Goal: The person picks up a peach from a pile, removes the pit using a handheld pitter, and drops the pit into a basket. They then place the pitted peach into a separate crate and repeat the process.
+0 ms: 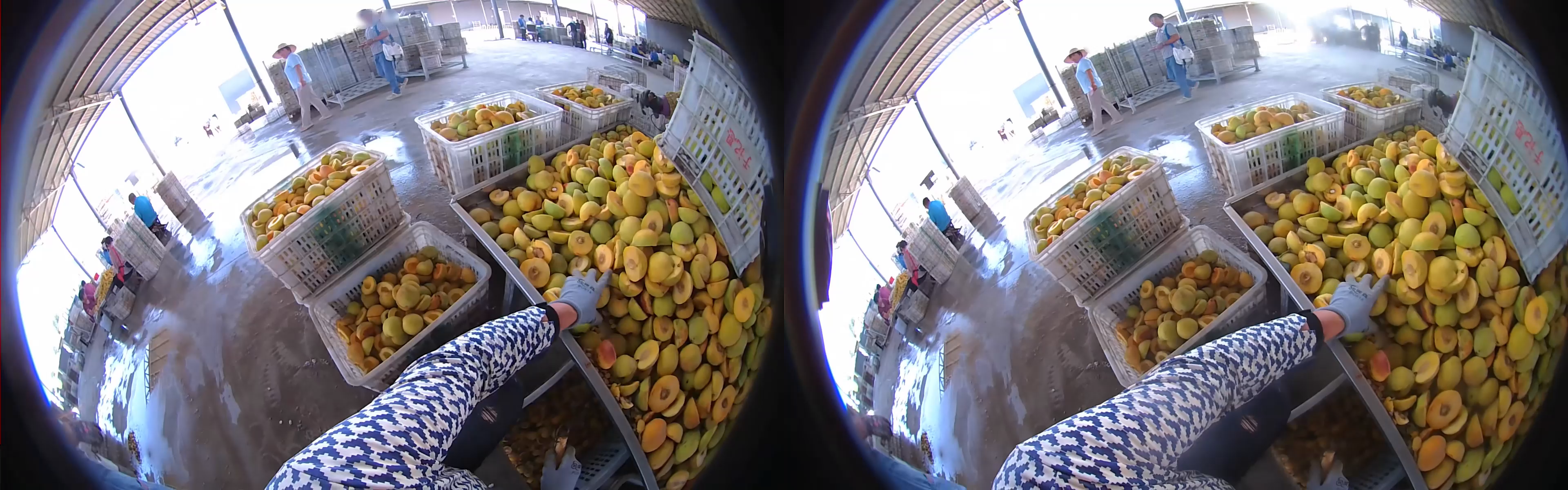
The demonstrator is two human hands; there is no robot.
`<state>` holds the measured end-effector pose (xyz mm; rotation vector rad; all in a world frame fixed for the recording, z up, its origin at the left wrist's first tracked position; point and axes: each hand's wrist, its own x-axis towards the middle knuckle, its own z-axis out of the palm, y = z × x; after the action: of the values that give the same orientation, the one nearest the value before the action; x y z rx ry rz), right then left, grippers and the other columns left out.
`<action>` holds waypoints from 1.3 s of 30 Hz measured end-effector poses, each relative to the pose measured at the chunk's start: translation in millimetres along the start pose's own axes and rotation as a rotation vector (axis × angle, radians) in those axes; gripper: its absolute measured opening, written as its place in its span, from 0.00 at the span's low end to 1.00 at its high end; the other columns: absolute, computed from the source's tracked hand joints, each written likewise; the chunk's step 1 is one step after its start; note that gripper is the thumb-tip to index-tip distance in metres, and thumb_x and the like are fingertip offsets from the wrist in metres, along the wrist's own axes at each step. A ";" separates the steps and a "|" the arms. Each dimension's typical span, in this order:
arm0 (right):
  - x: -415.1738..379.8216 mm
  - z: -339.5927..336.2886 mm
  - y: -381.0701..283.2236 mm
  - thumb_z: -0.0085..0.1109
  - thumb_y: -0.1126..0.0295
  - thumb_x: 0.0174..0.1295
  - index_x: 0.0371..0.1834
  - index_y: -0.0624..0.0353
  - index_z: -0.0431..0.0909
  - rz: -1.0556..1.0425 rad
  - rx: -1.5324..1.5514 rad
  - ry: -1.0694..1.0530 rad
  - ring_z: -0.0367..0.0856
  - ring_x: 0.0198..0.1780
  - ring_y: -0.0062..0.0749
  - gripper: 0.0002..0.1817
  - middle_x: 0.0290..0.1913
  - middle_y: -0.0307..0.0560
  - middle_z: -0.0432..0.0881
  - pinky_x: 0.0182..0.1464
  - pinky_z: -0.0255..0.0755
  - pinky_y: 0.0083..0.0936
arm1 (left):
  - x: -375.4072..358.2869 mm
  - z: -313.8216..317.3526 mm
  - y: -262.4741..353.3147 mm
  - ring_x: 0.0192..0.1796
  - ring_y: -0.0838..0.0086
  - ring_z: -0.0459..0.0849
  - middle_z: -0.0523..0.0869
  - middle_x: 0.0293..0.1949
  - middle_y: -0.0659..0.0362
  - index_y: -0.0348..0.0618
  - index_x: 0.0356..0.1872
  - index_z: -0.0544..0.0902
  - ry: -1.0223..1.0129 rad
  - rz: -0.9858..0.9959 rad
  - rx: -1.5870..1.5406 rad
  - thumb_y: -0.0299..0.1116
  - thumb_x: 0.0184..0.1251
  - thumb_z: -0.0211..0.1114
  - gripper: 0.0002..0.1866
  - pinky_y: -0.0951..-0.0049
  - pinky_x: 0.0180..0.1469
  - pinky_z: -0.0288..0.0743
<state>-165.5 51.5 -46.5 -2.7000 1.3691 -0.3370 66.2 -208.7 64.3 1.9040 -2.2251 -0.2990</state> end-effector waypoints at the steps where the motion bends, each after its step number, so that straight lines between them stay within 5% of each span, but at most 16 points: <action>1: 0.4 -1.8 -1.4 0.52 0.71 0.58 0.52 0.51 0.75 -0.105 -0.075 0.080 0.78 0.41 0.53 0.17 0.51 0.66 0.74 0.39 0.74 0.38 | 1.4 -2.8 1.2 0.56 0.49 0.70 0.69 0.55 0.47 0.46 0.66 0.58 -0.011 0.000 -0.048 0.46 0.41 0.71 0.48 0.59 0.54 0.68; 4: -3.7 8.9 1.5 0.51 0.71 0.59 0.52 0.52 0.75 -0.010 0.071 0.041 0.78 0.42 0.55 0.17 0.51 0.67 0.74 0.40 0.74 0.38 | 26.4 25.8 -4.8 0.50 0.52 0.71 0.71 0.47 0.50 0.44 0.56 0.70 0.229 -0.010 0.016 0.45 0.38 0.73 0.39 0.62 0.49 0.71; 5: -5.1 7.5 1.5 0.51 0.71 0.59 0.52 0.52 0.75 -0.007 0.065 0.037 0.78 0.42 0.55 0.17 0.51 0.67 0.74 0.40 0.74 0.38 | 28.1 27.4 -7.1 0.50 0.52 0.71 0.71 0.47 0.50 0.44 0.56 0.70 0.228 -0.009 0.008 0.45 0.38 0.73 0.39 0.62 0.49 0.71; 8: -2.6 1.4 -4.1 0.51 0.70 0.60 0.52 0.53 0.75 0.019 0.102 0.070 0.78 0.42 0.56 0.16 0.51 0.67 0.73 0.40 0.74 0.39 | 20.2 12.2 -19.1 0.51 0.54 0.73 0.73 0.47 0.50 0.43 0.39 0.80 0.178 -0.024 0.018 0.39 0.44 0.69 0.19 0.62 0.48 0.73; 13: 3.9 -5.4 -5.6 0.50 0.68 0.63 0.51 0.52 0.75 0.068 0.136 -0.005 0.77 0.41 0.56 0.14 0.51 0.66 0.73 0.41 0.74 0.41 | 31.8 23.8 -41.9 0.49 0.58 0.78 0.79 0.44 0.50 0.44 0.40 0.80 0.028 -0.020 0.101 0.31 0.49 0.63 0.14 0.62 0.46 0.74; 17: 14.1 -20.8 -15.6 0.50 0.66 0.64 0.50 0.57 0.75 0.000 0.075 -0.019 0.77 0.42 0.57 0.14 0.50 0.66 0.74 0.42 0.73 0.41 | 9.9 -3.3 -36.4 0.48 0.57 0.78 0.78 0.42 0.49 0.44 0.44 0.77 0.265 0.061 -0.005 0.31 0.47 0.65 0.19 0.62 0.46 0.74; 19: 18.0 -27.7 -24.3 0.48 0.64 0.65 0.49 0.66 0.73 0.171 0.140 0.106 0.76 0.43 0.59 0.17 0.48 0.66 0.75 0.42 0.72 0.43 | -6.6 -24.2 -34.4 0.47 0.57 0.78 0.78 0.41 0.48 0.43 0.45 0.75 0.378 0.038 -0.095 0.30 0.46 0.66 0.21 0.62 0.46 0.74; 22: 32.9 -49.0 -32.3 0.47 0.61 0.66 0.51 0.72 0.70 0.358 0.410 -0.035 0.74 0.45 0.60 0.22 0.46 0.68 0.75 0.43 0.70 0.44 | -39.4 -44.9 -31.7 0.40 0.58 0.79 0.78 0.37 0.48 0.36 0.43 0.68 0.516 0.045 -0.784 0.31 0.50 0.66 0.21 0.61 0.42 0.71; 24: 33.9 -43.1 -31.2 0.47 0.61 0.66 0.52 0.73 0.69 0.374 0.403 -0.037 0.74 0.44 0.61 0.22 0.47 0.69 0.75 0.44 0.69 0.45 | -90.4 -51.4 -17.0 0.27 0.80 0.75 0.77 0.33 0.60 0.41 0.50 0.66 0.067 -0.002 -1.535 0.33 0.57 0.64 0.22 0.80 0.23 0.69; 25: 34.6 -40.9 -32.2 0.46 0.61 0.66 0.53 0.73 0.68 0.412 0.393 -0.030 0.74 0.44 0.62 0.23 0.47 0.71 0.74 0.44 0.68 0.45 | -113.7 -43.2 -5.4 0.21 0.79 0.73 0.77 0.31 0.62 0.44 0.50 0.67 0.040 -0.008 -1.704 0.33 0.57 0.64 0.21 0.79 0.18 0.67; 26: 39.0 -47.6 -35.9 0.46 0.62 0.67 0.55 0.73 0.67 0.407 0.419 -0.054 0.73 0.46 0.62 0.23 0.48 0.71 0.73 0.46 0.68 0.44 | -136.1 -32.0 -0.1 0.17 0.84 0.69 0.76 0.31 0.63 0.47 0.54 0.66 -0.149 -0.090 -1.710 0.38 0.61 0.61 0.22 0.84 0.16 0.61; 30: 26.2 -25.4 -21.9 0.45 0.61 0.67 0.57 0.72 0.66 0.306 0.278 -0.013 0.72 0.49 0.62 0.24 0.52 0.71 0.71 0.50 0.67 0.43 | -174.9 77.8 21.7 0.15 0.85 0.66 0.75 0.30 0.65 0.52 0.54 0.69 -0.185 -0.167 -1.869 0.59 0.64 0.53 0.26 0.85 0.15 0.57; 32: 30.5 -48.7 -35.6 0.45 0.60 0.68 0.64 0.69 0.60 0.377 0.292 0.090 0.69 0.57 0.54 0.27 0.59 0.67 0.68 0.58 0.62 0.35 | -196.6 73.2 30.7 0.24 0.84 0.72 0.75 0.34 0.66 0.52 0.52 0.71 -0.350 -0.223 -1.911 0.57 0.67 0.51 0.23 0.84 0.25 0.67; 34: 44.3 -76.7 -59.0 0.44 0.60 0.68 0.66 0.68 0.57 0.435 0.533 0.139 0.67 0.60 0.48 0.29 0.62 0.64 0.65 0.60 0.59 0.32 | -208.9 89.7 42.7 0.49 0.80 0.71 0.76 0.42 0.65 0.49 0.49 0.72 -0.284 -0.085 -1.929 0.51 0.69 0.51 0.19 0.78 0.54 0.64; 36: 43.0 -87.4 -65.3 0.45 0.62 0.69 0.70 0.67 0.48 0.410 0.733 0.162 0.60 0.66 0.34 0.32 0.67 0.57 0.61 0.64 0.53 0.25 | -215.5 94.1 47.8 0.49 0.80 0.71 0.75 0.43 0.64 0.48 0.50 0.71 -0.346 -0.009 -1.860 0.50 0.68 0.53 0.19 0.78 0.55 0.64; 39: 47.9 -106.1 -85.6 0.47 0.65 0.68 0.70 0.68 0.49 0.679 1.119 0.185 0.61 0.66 0.35 0.32 0.66 0.56 0.62 0.64 0.54 0.25 | -219.3 92.9 51.6 0.51 0.78 0.70 0.74 0.46 0.62 0.46 0.52 0.70 -0.382 0.084 -1.771 0.45 0.66 0.59 0.19 0.77 0.55 0.64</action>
<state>-96.3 65.1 79.6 -1.2680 1.4071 -0.9254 24.7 18.2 -14.5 0.6883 -1.0593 -1.8518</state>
